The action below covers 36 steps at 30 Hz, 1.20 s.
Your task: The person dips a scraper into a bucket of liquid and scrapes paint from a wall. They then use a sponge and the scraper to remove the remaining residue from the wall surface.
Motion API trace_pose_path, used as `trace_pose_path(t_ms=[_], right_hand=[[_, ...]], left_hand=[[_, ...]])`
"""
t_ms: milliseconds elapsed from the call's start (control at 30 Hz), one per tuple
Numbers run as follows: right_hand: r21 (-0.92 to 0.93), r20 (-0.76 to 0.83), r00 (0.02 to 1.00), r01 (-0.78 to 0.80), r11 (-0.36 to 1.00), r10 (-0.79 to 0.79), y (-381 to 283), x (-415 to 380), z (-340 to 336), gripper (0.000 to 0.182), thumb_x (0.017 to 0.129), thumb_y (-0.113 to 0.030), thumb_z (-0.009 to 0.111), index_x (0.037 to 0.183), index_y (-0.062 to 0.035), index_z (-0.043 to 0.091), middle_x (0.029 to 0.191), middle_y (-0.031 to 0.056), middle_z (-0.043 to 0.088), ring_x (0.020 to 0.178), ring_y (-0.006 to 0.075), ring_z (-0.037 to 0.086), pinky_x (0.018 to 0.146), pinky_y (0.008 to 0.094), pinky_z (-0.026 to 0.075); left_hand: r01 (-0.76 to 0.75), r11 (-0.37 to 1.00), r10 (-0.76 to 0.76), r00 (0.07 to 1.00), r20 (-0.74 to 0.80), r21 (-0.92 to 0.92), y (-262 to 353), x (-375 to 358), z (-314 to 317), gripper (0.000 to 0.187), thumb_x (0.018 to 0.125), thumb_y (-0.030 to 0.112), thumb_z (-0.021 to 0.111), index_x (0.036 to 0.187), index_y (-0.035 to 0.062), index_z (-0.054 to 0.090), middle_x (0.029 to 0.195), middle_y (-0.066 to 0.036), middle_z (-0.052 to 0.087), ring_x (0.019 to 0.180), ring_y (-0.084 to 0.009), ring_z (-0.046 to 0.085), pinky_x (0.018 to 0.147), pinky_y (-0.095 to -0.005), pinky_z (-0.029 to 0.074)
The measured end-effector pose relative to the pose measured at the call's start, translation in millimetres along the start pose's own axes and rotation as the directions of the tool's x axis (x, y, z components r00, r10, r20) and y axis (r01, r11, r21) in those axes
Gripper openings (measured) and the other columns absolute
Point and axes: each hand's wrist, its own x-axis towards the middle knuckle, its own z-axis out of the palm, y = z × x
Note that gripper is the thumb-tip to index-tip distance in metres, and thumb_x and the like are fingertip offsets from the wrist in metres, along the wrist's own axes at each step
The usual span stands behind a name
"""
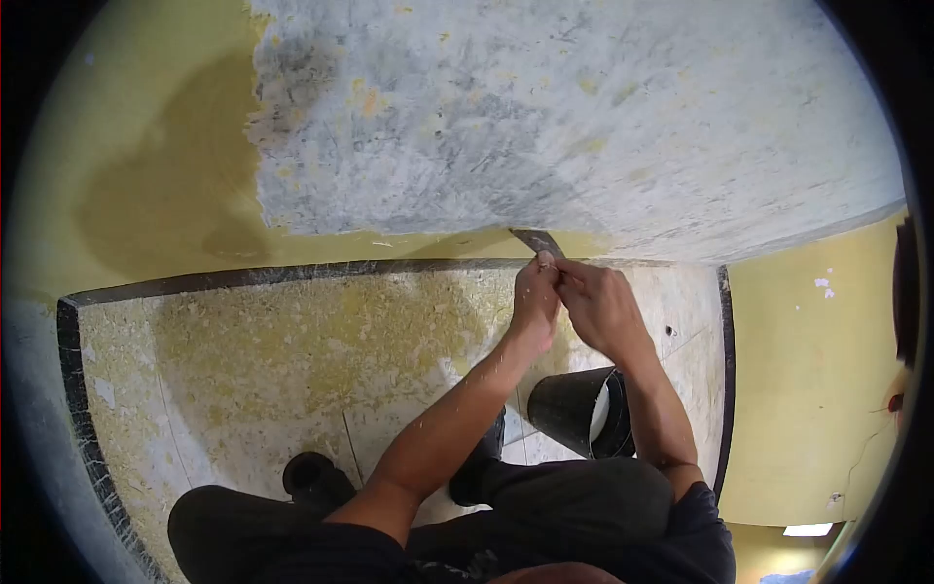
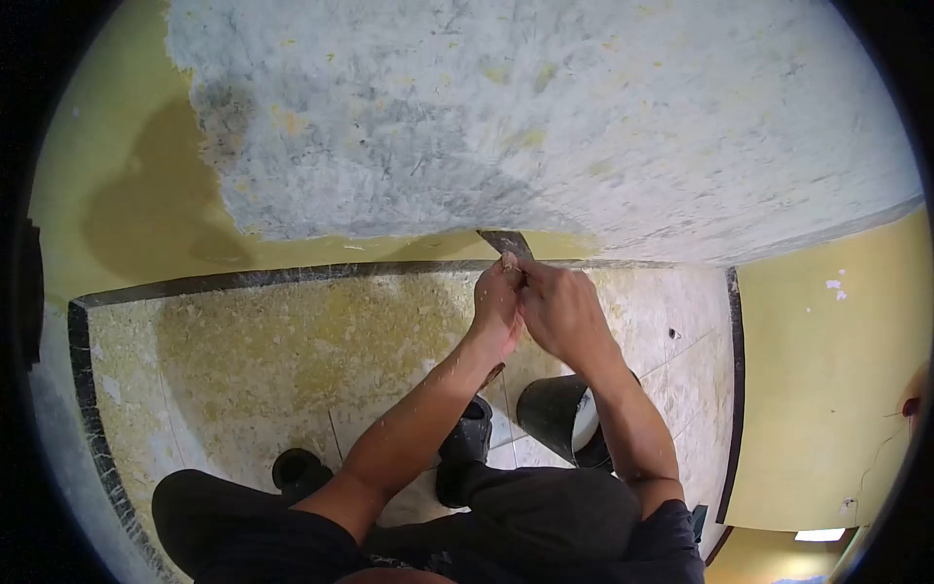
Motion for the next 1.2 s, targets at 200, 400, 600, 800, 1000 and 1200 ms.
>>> trace_pose_path(t_ms=[200,400,600,800,1000,1200], right_hand=[[0.123,-0.02,0.999,-0.03,0.992,0.033,-9,3,-14,0.03,0.076,-0.004,0.05,0.101,0.0041,0.065,0.071,0.0275,0.058,0.067,0.0436,0.058,0.06,0.0436,0.047],[-0.003,0.08,0.985,0.152,0.988,-0.151,31,5,9,0.029,0.079,-0.012,0.053,0.102,0.0026,0.064,0.08,0.0255,0.061,0.073,0.0383,0.063,0.063,0.0379,0.048],[-0.021,0.048,0.999,-0.025,0.999,0.026,0,10,4,0.03,0.079,-0.008,0.053,0.105,0.0036,0.063,0.08,0.0272,0.06,0.073,0.0421,0.06,0.064,0.0414,0.048],[0.1,-0.036,0.999,-0.031,0.995,0.034,-17,-3,1,0.029,0.078,-0.004,0.052,0.104,0.0028,0.063,0.074,0.0263,0.06,0.07,0.0422,0.06,0.062,0.0429,0.048],[0.032,-0.024,1.0,-0.014,0.999,0.015,-30,-4,-16,0.032,0.077,-0.002,0.049,0.105,0.0064,0.062,0.079,0.0238,0.064,0.074,0.0401,0.062,0.067,0.0403,0.05],[-0.001,-0.041,0.999,0.007,1.0,-0.007,-29,-4,-15,0.028,0.078,-0.005,0.052,0.102,0.0053,0.063,0.077,0.0259,0.061,0.072,0.0417,0.06,0.066,0.0426,0.048]], left_hand=[[-0.024,0.998,0.021,0.999,0.045,0.065,2,3,2,0.027,0.101,0.022,0.04,0.085,0.0057,0.054,0.075,0.001,0.052,0.067,-0.0086,0.044,0.061,-0.0253,0.037],[-0.021,1.0,0.02,0.999,0.036,0.011,-12,12,-16,0.019,0.1,0.02,0.043,0.092,0.0083,0.056,0.084,-0.001,0.056,0.078,-0.0093,0.055,0.067,-0.024,0.046],[0.037,0.996,-0.038,0.999,0.009,0.077,-1,20,-17,0.018,0.1,0.016,0.041,0.093,0.0066,0.054,0.083,-0.003,0.056,0.077,-0.0117,0.056,0.068,-0.0283,0.047],[-0.009,0.997,0.006,0.999,0.037,0.079,4,4,-18,0.014,0.097,0.008,0.041,0.093,0.0053,0.054,0.085,-0.003,0.057,0.077,-0.0112,0.057,0.068,-0.0268,0.048],[0.0,1.0,-0.001,0.997,0.079,0.013,20,-11,-4,0.015,0.095,0.005,0.041,0.09,0.0046,0.054,0.083,-0.003,0.057,0.074,-0.0121,0.059,0.067,-0.0258,0.05],[-0.021,0.999,0.02,1.0,0.024,0.028,16,-4,0,0.016,0.098,0.011,0.043,0.091,0.0045,0.055,0.082,-0.002,0.057,0.074,-0.0119,0.057,0.068,-0.0257,0.049]])
